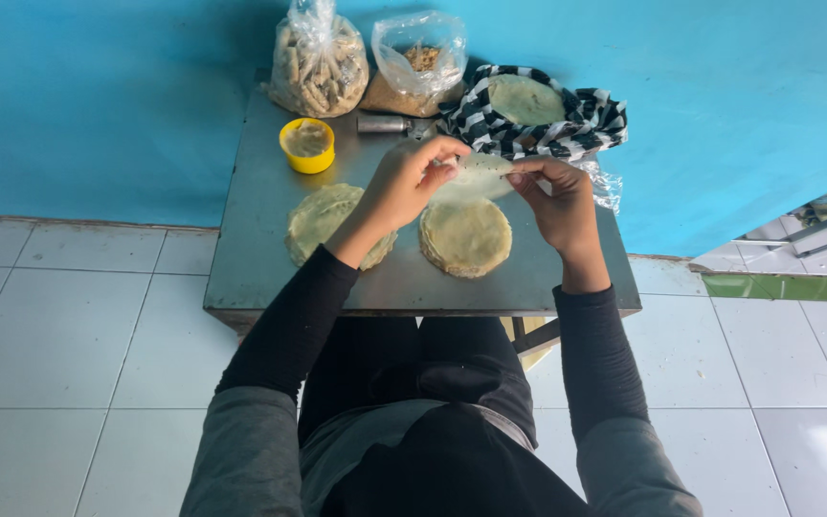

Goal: The person takes pieces of dough from a plastic bag, flattens them by hand, and peels off thin dough sheets, layering the sheets onto round dough discs on a metal table. They also handle a knife, a yellow container, and a cloth-wrapped dough ball during the work.

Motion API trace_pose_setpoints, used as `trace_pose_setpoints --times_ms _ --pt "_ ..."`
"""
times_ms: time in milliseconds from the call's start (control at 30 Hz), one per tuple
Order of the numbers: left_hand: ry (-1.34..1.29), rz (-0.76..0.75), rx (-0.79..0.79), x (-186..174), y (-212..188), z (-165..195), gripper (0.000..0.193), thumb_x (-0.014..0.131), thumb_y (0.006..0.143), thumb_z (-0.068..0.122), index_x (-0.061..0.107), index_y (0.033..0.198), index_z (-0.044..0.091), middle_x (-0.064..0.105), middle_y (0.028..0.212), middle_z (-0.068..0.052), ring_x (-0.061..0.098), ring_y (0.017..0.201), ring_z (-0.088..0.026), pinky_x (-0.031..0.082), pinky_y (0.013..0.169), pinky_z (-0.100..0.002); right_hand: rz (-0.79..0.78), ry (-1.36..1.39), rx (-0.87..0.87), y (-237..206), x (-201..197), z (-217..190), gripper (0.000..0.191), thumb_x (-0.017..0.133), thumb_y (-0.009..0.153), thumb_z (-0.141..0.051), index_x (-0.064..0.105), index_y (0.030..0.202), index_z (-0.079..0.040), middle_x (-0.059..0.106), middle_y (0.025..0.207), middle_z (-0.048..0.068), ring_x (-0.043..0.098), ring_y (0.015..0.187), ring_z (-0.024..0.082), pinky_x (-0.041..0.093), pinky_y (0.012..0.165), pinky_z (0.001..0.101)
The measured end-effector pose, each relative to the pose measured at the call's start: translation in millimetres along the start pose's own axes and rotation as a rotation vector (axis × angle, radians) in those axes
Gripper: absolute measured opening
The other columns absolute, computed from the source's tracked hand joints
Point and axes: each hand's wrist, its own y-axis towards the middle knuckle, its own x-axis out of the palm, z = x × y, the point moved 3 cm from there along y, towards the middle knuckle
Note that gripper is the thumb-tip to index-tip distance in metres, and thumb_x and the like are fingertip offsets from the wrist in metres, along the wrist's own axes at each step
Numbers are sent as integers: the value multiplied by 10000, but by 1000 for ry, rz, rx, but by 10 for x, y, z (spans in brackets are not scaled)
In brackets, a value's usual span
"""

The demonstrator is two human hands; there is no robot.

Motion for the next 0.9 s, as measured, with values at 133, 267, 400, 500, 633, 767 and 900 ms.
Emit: trace_pose_setpoints --times_ms 133,267,400,500,633,767,900 --pt "381 -34 82 259 -339 -168 103 726 947 91 751 1038 130 764 878 -63 681 776 -241 488 790 -393 -19 -405 -190 -256 8 41 175 764 895 -29 768 1033 -135 762 1031 41 718 968 172 521 930 319" --pt "470 -123 117 467 -749 -273 187 685 879 51 745 1035 135 759 938 -56 713 905 -224 460 912 -394 -145 -725 -312 -676 178 167 229 762 769 -20 788 945 -164 767 1008 -16 709 1002 190 425 1015 393" --pt "556 -164 140 533 -867 -372 244 654 870 35 738 1078 130 759 930 -25 701 945 -212 447 960 -381 -163 -754 -310 -858 187 245 216 762 794 -46 784 974 -163 757 1083 -41 693 1045 165 421 1004 383" --pt "630 -197 178 544 -897 -375 250 656 893 60 726 1121 137 757 943 -12 693 968 -194 427 990 -382 -129 -794 -308 -885 168 248 228 776 785 -60 786 989 -162 754 1078 -32 689 1044 179 425 1002 382" --pt "695 -239 213 570 -950 -329 203 671 909 100 717 1097 162 754 924 18 693 971 -166 413 1031 -389 -120 -779 -334 -908 180 223 231 774 792 -57 793 985 -183 753 1077 -37 692 1057 172 423 1010 381" --pt "700 -279 229 580 -1000 -322 207 675 920 113 727 1110 177 751 914 34 692 958 -157 406 1042 -397 -132 -769 -307 -920 179 203 242 768 795 -53 793 996 -185 754 1086 -37 689 1065 170 420 1010 377" --pt "685 -247 217 545 -1039 -321 243 665 926 111 722 1151 183 753 1066 34 695 1015 -151 406 1040 -392 -186 -754 -256 -906 165 156 294 730 791 -8 787 1030 -170 753 1118 -13 682 1076 193 410 1020 387"
